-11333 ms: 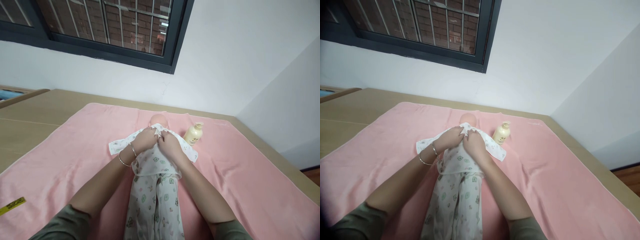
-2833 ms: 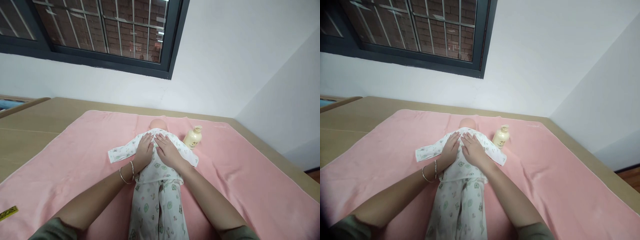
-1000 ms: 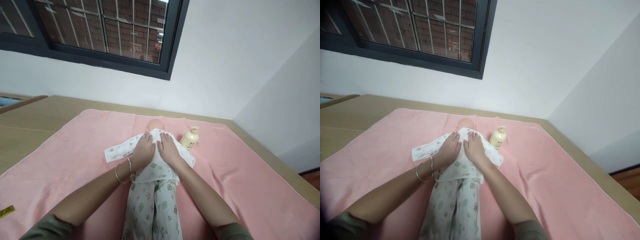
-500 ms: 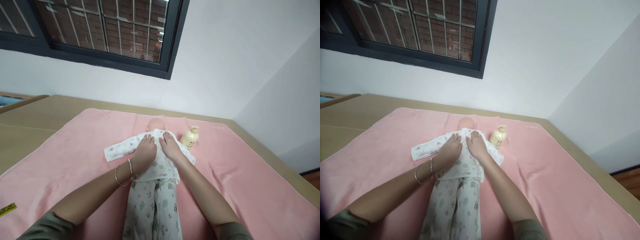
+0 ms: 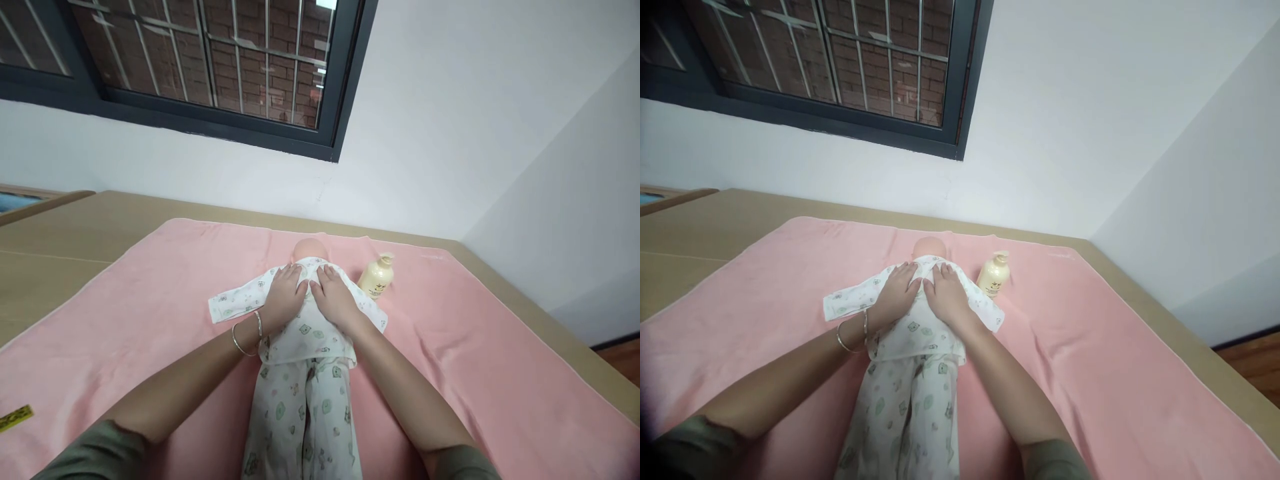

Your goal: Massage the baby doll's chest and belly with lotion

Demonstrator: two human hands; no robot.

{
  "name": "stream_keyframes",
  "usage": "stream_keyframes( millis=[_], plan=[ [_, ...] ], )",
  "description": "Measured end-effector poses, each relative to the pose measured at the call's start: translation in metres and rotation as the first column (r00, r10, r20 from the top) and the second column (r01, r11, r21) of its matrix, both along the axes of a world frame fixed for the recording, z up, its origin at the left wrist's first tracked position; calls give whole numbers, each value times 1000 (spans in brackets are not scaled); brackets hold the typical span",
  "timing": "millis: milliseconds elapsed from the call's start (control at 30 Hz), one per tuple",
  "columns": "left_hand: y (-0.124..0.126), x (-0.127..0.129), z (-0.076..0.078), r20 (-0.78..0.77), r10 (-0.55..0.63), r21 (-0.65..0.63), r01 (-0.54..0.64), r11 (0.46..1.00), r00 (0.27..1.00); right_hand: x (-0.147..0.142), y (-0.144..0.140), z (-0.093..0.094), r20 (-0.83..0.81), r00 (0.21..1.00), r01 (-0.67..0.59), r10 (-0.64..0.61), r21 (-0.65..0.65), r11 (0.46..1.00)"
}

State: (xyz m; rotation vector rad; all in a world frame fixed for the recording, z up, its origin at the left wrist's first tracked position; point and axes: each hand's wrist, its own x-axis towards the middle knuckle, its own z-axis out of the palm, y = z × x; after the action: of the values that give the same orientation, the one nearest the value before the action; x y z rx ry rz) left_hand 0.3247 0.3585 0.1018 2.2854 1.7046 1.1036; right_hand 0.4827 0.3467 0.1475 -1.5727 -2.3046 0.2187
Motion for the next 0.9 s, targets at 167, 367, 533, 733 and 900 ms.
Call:
stream_keyframes(
  millis=[167, 367, 533, 733, 900],
  plan=[
    [-2, 3, -3, -5, 4, 19, -4, 1000, 1000, 4, 11, -15, -38, 999, -24, 24, 13, 1000],
    [-14, 10, -3, -81, 9, 70, -3, 998, 997, 11, 17, -12, -42, 996, -76, 75, -19, 997],
    [-5, -2, 8, -98, -62, 16, 64, 998, 993, -3, -3, -4, 46, 999, 20, -19, -9, 1000],
    [4, -11, 13, -179, -110, -99, 94, 991, 978, -12, -27, 10, 106, 994, 9, -9, -2, 1000],
    [-21, 4, 11, -220, -54, 40, 64, 997, 974, 5, 1, 15, 50, 999, 9, -3, -116, 993]
  ],
)
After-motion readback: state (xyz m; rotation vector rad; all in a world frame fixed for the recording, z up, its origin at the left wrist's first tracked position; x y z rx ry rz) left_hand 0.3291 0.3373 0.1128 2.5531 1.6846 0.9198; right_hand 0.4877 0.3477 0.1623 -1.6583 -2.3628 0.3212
